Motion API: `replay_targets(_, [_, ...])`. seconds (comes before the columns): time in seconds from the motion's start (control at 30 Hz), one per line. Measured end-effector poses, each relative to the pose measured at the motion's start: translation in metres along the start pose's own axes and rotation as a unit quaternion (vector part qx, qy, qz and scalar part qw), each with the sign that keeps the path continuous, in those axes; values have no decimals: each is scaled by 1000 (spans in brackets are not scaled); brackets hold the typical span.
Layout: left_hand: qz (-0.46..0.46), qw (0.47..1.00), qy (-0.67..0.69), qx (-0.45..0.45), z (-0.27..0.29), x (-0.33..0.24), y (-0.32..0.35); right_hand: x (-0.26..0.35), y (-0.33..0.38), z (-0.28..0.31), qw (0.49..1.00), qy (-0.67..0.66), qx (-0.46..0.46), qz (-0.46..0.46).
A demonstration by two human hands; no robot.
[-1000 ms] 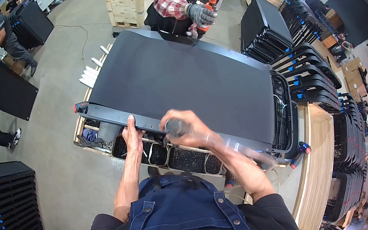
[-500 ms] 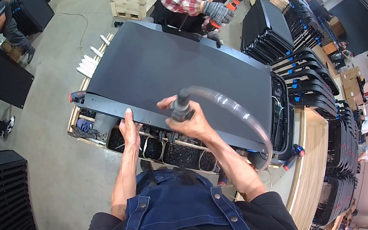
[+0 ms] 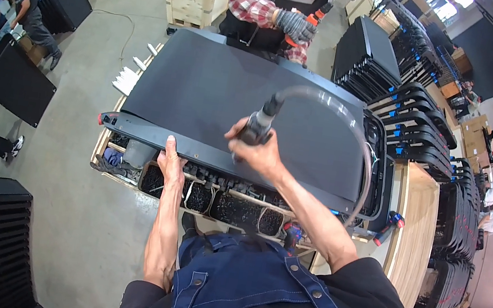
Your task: The person is assembling treadmills on a factory floor, using power tools and attaching various components.
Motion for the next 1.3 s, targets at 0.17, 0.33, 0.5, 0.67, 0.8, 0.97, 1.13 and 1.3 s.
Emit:
replay_targets(0.17, [6, 999, 18, 41, 0, -11, 4, 10, 7, -8, 997, 5, 51, 55])
replay_targets(0.33, [23, 998, 9, 57, 3, -5, 19, 3, 4, 1, 999, -35, 9, 1])
replay_targets(0.5, [123, 981, -79, 128, 29, 25, 35, 1, 11, -2, 998, -5, -43, 51])
replay_targets(0.67, [47, 930, -361, 52, 132, 61, 19, -41, 42, -10, 978, 135, -119, -101])
replay_targets(0.8, [-142, 729, -657, 131, 155, 64, -7, -98, 91, -32, 962, 93, -228, -121])
replay_targets(0.97, [-178, 535, -780, 271, 183, 87, -38, -212, 88, -66, 929, 146, 5, -339])
replay_targets(1.13, [-173, 525, -748, 369, 180, 79, -55, -305, 63, -103, 887, 358, 77, -282])
replay_targets(1.3, [-148, 637, -645, 394, 124, 13, -30, -343, 54, -119, 733, 606, 192, -240])
Point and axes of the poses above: each hand's wrist, its own y-axis away from the middle knuckle, its own z-axis out of the back of the hand, x = y × z, the point moved 2 cm from there along -y, towards the middle knuckle, and after that the axes turned 7 degrees about -z, right-handed, at the moved point
